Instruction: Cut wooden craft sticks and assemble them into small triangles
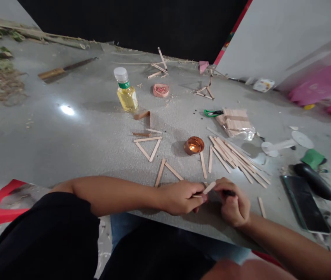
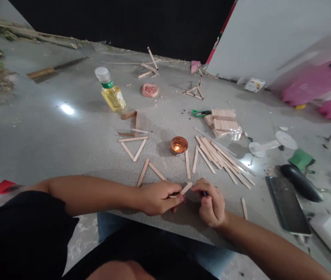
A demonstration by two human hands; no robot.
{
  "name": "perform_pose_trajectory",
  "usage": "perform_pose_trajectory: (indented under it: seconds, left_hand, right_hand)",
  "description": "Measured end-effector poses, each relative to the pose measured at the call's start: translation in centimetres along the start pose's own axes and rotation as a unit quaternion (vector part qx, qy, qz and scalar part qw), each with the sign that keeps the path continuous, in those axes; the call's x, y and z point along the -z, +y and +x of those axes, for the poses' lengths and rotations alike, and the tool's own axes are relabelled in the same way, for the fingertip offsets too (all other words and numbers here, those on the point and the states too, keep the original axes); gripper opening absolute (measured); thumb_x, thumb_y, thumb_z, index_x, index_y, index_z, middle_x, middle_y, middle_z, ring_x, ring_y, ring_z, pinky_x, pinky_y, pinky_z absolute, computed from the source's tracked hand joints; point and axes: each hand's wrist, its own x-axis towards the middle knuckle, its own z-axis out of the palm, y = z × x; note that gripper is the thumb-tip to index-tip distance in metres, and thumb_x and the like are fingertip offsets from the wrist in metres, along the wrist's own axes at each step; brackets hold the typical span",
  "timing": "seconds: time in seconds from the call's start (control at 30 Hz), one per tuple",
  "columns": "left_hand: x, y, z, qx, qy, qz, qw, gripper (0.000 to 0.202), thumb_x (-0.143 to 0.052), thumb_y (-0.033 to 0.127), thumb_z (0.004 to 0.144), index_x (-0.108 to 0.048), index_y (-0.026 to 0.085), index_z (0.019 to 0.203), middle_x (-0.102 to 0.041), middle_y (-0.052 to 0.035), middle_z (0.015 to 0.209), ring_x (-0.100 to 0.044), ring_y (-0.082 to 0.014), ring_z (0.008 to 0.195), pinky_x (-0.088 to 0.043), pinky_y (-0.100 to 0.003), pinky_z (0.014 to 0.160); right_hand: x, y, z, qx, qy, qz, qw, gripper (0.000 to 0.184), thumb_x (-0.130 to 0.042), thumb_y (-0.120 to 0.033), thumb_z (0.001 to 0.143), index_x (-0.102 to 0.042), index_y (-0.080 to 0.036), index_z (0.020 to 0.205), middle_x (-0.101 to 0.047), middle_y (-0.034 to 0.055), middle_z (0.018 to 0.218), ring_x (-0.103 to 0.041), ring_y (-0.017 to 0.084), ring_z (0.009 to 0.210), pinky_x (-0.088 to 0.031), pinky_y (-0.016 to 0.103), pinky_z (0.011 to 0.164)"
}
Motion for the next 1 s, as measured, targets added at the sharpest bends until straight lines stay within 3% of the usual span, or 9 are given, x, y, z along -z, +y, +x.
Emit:
perform_pose_trajectory:
  seconds: [0.17, 0.3, 0.43, 0.63, 0.77, 1.0]
  left_hand:
    - [-0.3, -0.5, -0.1, -0.002, 0.028, -0.053, 0.998, 0.032, -0.049, 0.045, 0.112, -0.062, 0.018, 0.102, -0.067, 0.0005, 0.078, -0.061, -0.0093, 0.070, -0.046, -0.022, 0.068]
    - [-0.7, -0.7, -0.1, 0.001, 0.072, -0.117, 0.990, 0.039, -0.045, 0.051, 0.113, -0.061, 0.017, 0.104, -0.065, 0.0009, 0.076, -0.058, -0.0083, 0.069, -0.045, -0.021, 0.066]
    - [-0.5, -0.6, 0.0, 0.003, 0.073, -0.171, 0.983, 0.035, -0.048, 0.048, 0.113, -0.060, 0.016, 0.104, -0.068, 0.0015, 0.072, -0.052, -0.0062, 0.057, -0.041, -0.019, 0.056]
    - [-0.5, -0.3, 0.1, -0.009, 0.113, -0.175, 0.978, 0.031, -0.048, 0.041, 0.113, -0.060, 0.016, 0.101, -0.071, 0.0007, 0.071, -0.054, -0.0051, 0.055, -0.042, -0.017, 0.053]
    - [-0.6, -0.4, 0.2, -0.030, 0.161, -0.191, 0.968, 0.030, -0.048, 0.038, 0.113, -0.062, 0.015, 0.099, -0.072, 0.0007, 0.072, -0.054, -0.0041, 0.053, -0.042, -0.016, 0.052]
    - [-0.7, -0.5, -0.3, -0.056, 0.204, -0.168, 0.963, 0.034, -0.051, 0.043, 0.113, -0.066, 0.015, 0.099, -0.072, 0.0006, 0.073, -0.055, -0.0043, 0.053, -0.044, -0.017, 0.052]
  right_hand:
    - [0.2, -1.0, 0.6, 0.038, -0.012, 0.012, 0.999, 0.033, -0.040, -0.036, 0.111, -0.067, -0.023, 0.124, -0.064, 0.0066, 0.085, -0.061, 0.017, 0.067, -0.052, 0.032, 0.061]
    - [0.7, -1.2, 0.4, -0.003, -0.054, -0.003, 0.999, 0.023, -0.052, -0.029, 0.109, -0.068, -0.022, 0.125, -0.066, 0.0004, 0.077, -0.063, 0.011, 0.063, -0.054, 0.024, 0.062]
    - [0.7, -1.5, 0.6, -0.051, -0.065, -0.034, 0.996, 0.022, -0.055, -0.025, 0.109, -0.066, -0.021, 0.128, -0.073, 0.0012, 0.086, -0.067, 0.009, 0.067, -0.056, 0.021, 0.065]
    - [0.3, -2.9, 2.0, -0.068, -0.078, -0.090, 0.991, 0.025, -0.058, -0.023, 0.108, -0.069, -0.019, 0.130, -0.078, 0.0015, 0.089, -0.072, 0.009, 0.070, -0.061, 0.019, 0.071]
    - [0.1, -3.1, 1.9, -0.067, -0.065, -0.129, 0.987, 0.033, -0.062, -0.019, 0.104, -0.072, -0.022, 0.136, -0.082, 0.0038, 0.103, -0.078, 0.012, 0.082, -0.065, 0.021, 0.079]
    - [0.0, -3.0, 1.8, -0.067, -0.061, -0.156, 0.984, 0.040, -0.062, -0.017, 0.105, -0.071, -0.024, 0.143, -0.081, 0.0044, 0.101, -0.075, 0.012, 0.077, -0.063, 0.022, 0.068]
